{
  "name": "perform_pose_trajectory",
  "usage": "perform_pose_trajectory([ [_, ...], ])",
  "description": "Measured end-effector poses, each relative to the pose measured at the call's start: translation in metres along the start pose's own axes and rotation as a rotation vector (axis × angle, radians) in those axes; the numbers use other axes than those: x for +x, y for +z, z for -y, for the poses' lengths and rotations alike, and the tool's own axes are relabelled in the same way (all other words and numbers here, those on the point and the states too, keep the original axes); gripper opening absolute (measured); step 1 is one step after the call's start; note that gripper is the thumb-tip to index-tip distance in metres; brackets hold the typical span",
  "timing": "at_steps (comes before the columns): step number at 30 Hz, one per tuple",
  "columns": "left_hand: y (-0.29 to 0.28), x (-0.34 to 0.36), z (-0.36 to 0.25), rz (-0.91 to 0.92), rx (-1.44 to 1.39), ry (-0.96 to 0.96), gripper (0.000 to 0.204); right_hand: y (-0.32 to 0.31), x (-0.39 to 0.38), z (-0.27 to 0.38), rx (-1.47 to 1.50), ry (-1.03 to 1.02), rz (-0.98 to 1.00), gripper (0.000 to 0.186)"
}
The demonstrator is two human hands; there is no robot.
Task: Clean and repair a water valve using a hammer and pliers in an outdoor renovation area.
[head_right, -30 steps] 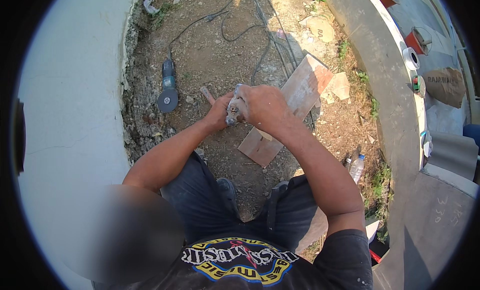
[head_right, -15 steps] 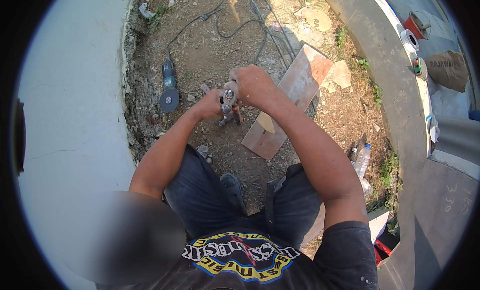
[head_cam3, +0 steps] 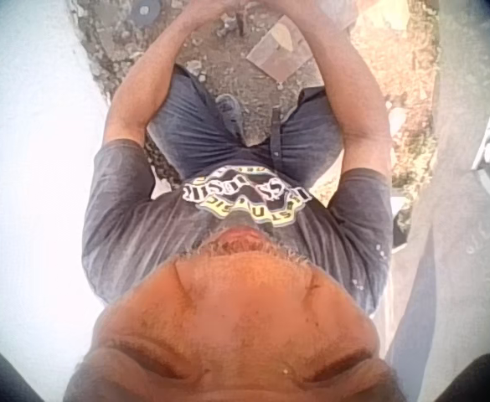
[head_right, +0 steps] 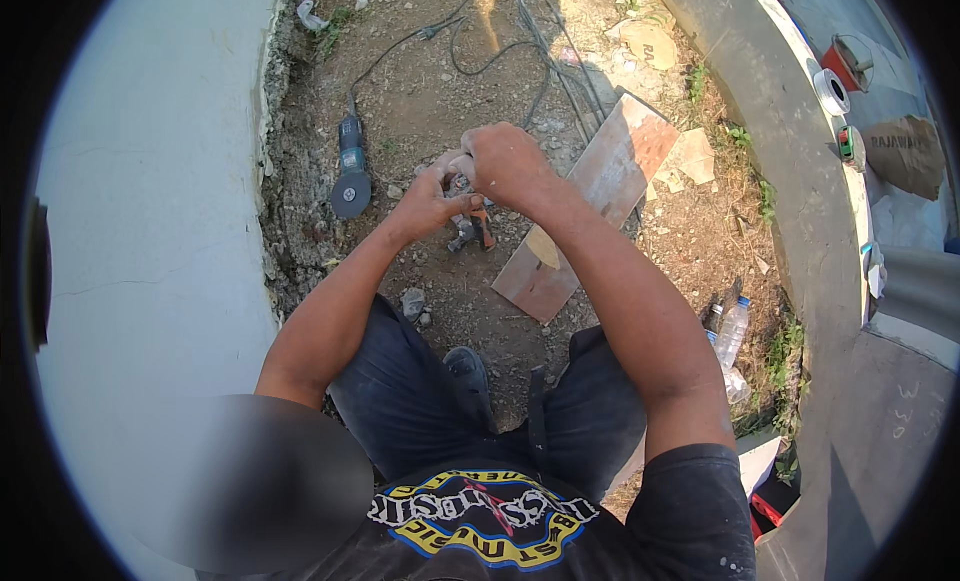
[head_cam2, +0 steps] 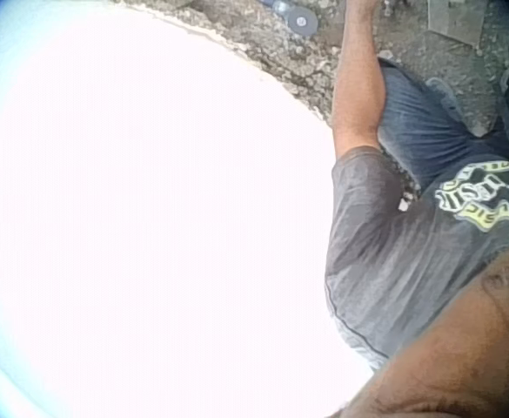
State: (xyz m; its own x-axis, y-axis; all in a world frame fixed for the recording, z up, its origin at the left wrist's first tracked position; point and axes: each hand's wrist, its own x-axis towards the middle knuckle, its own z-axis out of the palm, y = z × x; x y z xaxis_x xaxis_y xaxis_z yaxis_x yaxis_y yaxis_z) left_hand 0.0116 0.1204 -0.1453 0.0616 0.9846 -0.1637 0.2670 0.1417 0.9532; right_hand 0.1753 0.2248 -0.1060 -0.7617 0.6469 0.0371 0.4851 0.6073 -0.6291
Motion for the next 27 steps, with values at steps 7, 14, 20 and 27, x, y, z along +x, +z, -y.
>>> perform_pose_trajectory([
  [7, -0.001, -0.001, -0.001, 0.056, -0.037, -0.064, 0.034, -0.002, -0.001, 0.006, -0.033, 0.025, -0.006, 0.03],
  [14, -0.021, -0.001, 0.019, -0.084, -0.023, -0.053, 0.028, -0.014, -0.009, 0.035, 0.017, -0.028, 0.26, 0.028],
  [20, -0.012, 0.008, 0.03, -0.16, -0.136, -0.068, 0.023, 0.154, -0.028, 0.046, -0.061, -0.07, 0.612, 0.027],
  [27, 0.026, 0.016, 0.015, -0.051, -0.089, -0.011, 0.021, 0.329, -0.055, -0.045, -0.413, 0.144, -0.176, 0.041],
])
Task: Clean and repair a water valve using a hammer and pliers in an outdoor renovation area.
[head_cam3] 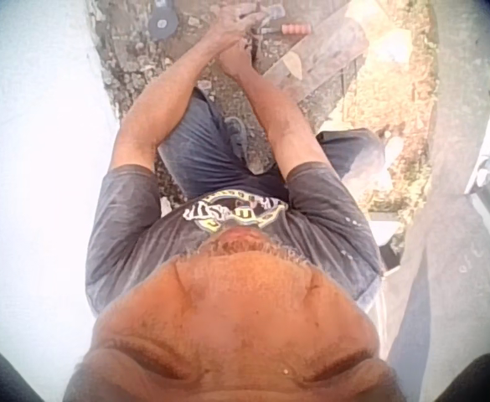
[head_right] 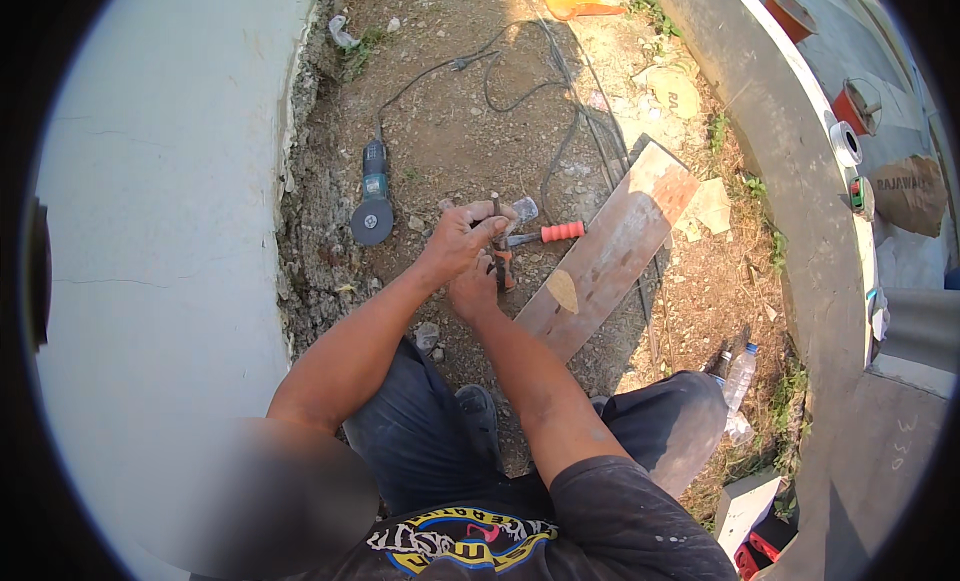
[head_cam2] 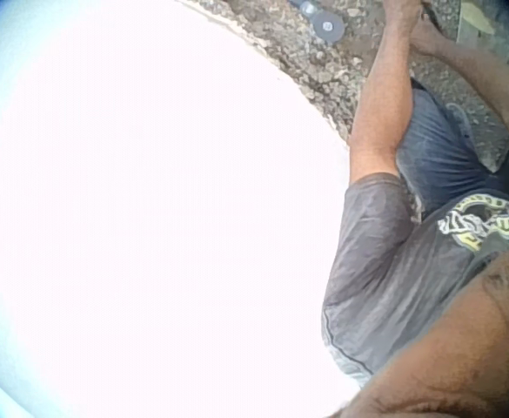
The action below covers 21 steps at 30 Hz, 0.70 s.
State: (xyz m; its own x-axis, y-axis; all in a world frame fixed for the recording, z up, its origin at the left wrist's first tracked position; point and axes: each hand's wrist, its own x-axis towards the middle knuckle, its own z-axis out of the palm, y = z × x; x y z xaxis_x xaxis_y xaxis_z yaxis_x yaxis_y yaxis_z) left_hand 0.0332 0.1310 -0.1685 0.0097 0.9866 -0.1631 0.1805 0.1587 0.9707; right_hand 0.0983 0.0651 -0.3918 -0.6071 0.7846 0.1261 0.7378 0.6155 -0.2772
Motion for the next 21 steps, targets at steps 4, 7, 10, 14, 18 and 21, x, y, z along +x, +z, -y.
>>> perform_pose_trajectory([
  [4, -0.033, -0.029, 0.001, -0.065, -0.051, -0.082, 0.021, -0.038, 0.028, 0.044, 0.213, -0.023, 0.307, 0.043],
  [7, -0.029, -0.029, -0.007, -0.062, -0.06, -0.094, 0.021, -0.037, 0.021, 0.035, -0.029, -0.108, 0.109, 0.038],
  [10, -0.031, -0.03, -0.014, -0.056, -0.012, -0.097, 0.02, -0.041, 0.01, 0.04, 0.078, 0.072, 0.284, 0.027],
  [14, -0.028, -0.028, -0.024, -0.059, -0.023, -0.092, 0.02, -0.048, -0.041, 0.055, 0.152, -0.023, 0.455, 0.02],
  [18, -0.036, -0.026, -0.01, -0.052, 0.025, -0.012, 0.02, -0.083, -0.051, 0.046, 0.184, -0.055, 0.691, 0.026],
  [21, -0.033, -0.018, -0.004, -0.071, -0.035, -0.096, 0.021, -0.124, -0.017, 0.015, 0.323, -0.08, 0.973, 0.032],
])
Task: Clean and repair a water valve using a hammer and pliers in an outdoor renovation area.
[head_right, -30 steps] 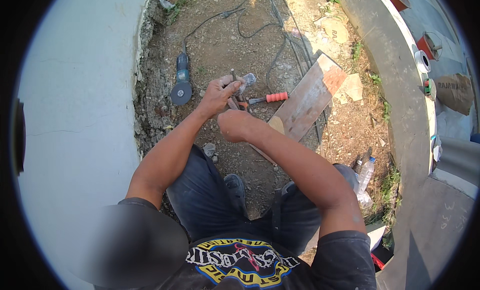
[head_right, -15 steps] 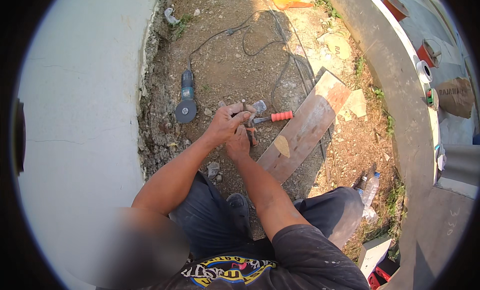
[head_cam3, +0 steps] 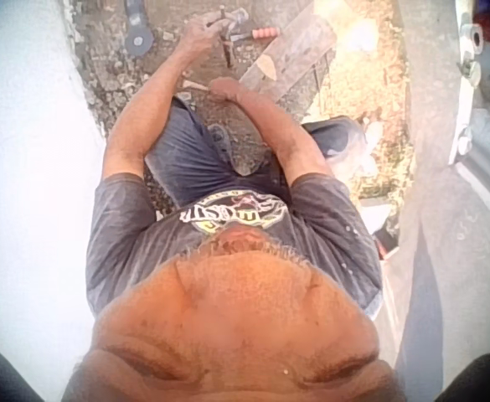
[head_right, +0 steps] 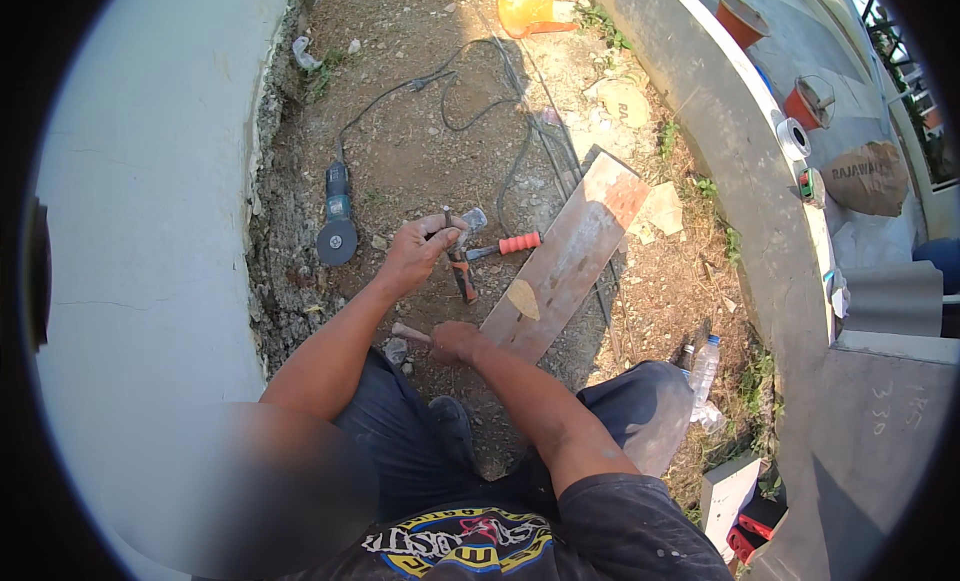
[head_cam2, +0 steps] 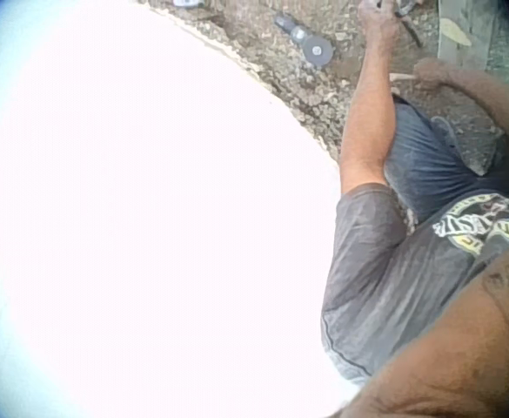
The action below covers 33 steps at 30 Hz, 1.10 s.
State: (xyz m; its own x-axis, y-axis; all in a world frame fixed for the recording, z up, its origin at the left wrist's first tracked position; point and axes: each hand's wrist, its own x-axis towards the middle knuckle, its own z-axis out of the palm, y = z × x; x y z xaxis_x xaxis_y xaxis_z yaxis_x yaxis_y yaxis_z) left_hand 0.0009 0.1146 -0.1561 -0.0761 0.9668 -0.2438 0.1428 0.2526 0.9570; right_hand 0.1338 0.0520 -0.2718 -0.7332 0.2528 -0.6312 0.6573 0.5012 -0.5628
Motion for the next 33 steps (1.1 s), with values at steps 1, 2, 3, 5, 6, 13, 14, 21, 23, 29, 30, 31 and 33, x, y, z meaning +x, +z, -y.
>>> perform_pose_trajectory([
  [1, -0.001, 0.003, 0.003, -0.003, -0.004, 0.005, 0.021, -0.024, -0.009, -0.005, -0.067, -0.037, 0.105, 0.033],
  [2, 0.001, 0.006, 0.006, -0.018, -0.01, 0.014, 0.021, -0.045, -0.023, -0.01, -0.129, -0.072, 0.215, 0.035],
  [3, -0.001, 0.006, 0.008, -0.039, -0.012, 0.02, 0.021, -0.071, -0.047, -0.008, -0.182, -0.047, 0.185, 0.032],
  [5, 0.004, 0.008, -0.003, -0.028, -0.042, -0.014, 0.021, -0.107, -0.091, -0.036, -0.271, 0.027, 0.065, 0.028],
  [6, 0.008, 0.009, -0.005, -0.022, -0.063, -0.05, 0.021, -0.119, -0.107, -0.056, -0.31, 0.063, -0.019, 0.026],
  [13, 0.002, 0.006, 0.002, -0.015, -0.066, 0.007, 0.021, -0.222, -0.228, -0.055, 0.763, -0.15, -0.442, 0.03],
  [14, 0.002, 0.005, 0.003, -0.014, -0.066, 0.006, 0.021, -0.223, -0.234, -0.055, 1.061, -0.352, -0.429, 0.033],
  [21, 0.001, -0.003, 0.006, -0.037, 0.081, 0.076, 0.021, -0.197, -0.232, -0.059, 1.527, -0.887, -0.261, 0.05],
  [23, -0.004, -0.007, 0.007, -0.053, 0.115, 0.095, 0.02, -0.205, -0.237, -0.043, 1.445, -0.699, -0.193, 0.056],
  [29, 0.009, -0.014, -0.005, -0.012, 0.071, -0.006, 0.02, -0.2, -0.251, -0.027, 1.092, -0.337, -0.568, 0.079],
  [30, 0.012, -0.013, -0.009, -0.023, 0.064, 0.011, 0.02, -0.206, -0.257, -0.028, 1.213, -0.391, -0.533, 0.089],
  [31, 0.014, -0.013, -0.011, -0.034, 0.057, 0.029, 0.02, -0.204, -0.256, -0.032, 1.212, -0.389, -0.532, 0.089],
  [33, 0.017, -0.013, -0.008, -0.028, 0.062, 0.028, 0.02, -0.197, -0.245, -0.045, 0.812, -0.066, -0.739, 0.07],
])
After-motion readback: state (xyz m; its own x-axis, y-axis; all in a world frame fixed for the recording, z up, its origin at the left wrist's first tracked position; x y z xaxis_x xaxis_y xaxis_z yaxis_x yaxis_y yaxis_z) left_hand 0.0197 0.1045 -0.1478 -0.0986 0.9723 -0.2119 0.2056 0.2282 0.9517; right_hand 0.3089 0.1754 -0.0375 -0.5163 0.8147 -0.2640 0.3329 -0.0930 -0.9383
